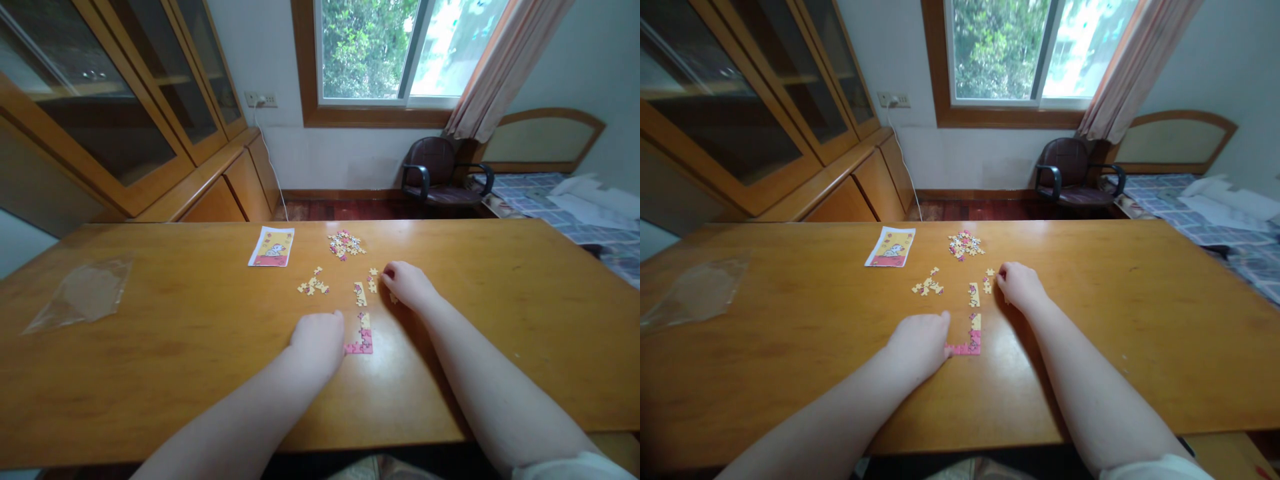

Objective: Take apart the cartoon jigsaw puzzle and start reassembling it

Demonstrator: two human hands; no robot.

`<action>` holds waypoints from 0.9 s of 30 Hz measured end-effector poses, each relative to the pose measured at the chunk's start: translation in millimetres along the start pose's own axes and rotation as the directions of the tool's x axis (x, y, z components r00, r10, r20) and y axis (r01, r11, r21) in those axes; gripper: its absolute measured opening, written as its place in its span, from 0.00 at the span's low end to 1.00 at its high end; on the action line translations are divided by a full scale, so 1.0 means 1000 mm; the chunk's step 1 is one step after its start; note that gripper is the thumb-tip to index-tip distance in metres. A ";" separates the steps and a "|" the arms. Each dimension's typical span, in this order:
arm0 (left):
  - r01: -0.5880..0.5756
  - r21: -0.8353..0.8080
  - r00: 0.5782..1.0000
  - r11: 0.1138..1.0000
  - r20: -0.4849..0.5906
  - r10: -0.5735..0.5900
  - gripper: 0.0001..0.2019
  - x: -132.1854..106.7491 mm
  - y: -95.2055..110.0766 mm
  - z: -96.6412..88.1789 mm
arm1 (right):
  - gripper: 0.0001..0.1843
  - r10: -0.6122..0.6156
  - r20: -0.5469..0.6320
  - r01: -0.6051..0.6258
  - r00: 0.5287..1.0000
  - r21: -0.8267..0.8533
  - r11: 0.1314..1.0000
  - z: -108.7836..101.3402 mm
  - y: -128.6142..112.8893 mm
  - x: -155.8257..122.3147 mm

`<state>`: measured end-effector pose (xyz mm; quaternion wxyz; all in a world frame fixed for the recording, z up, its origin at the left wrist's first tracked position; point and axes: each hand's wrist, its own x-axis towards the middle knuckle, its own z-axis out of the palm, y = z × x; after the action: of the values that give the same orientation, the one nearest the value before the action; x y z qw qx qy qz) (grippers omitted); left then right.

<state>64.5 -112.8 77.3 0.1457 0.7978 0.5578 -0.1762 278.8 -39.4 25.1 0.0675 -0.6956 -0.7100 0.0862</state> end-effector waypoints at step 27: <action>-0.048 -0.370 0.908 0.928 -0.404 -0.114 0.17 0.068 -0.044 0.010 | 0.25 -0.261 0.001 0.260 0.965 0.095 0.961 0.013 0.018 0.011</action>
<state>43.2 -45.5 37.0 0.1682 0.7649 0.6128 0.1051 293.6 -28.3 8.1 0.1061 -0.5916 -0.7910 0.1144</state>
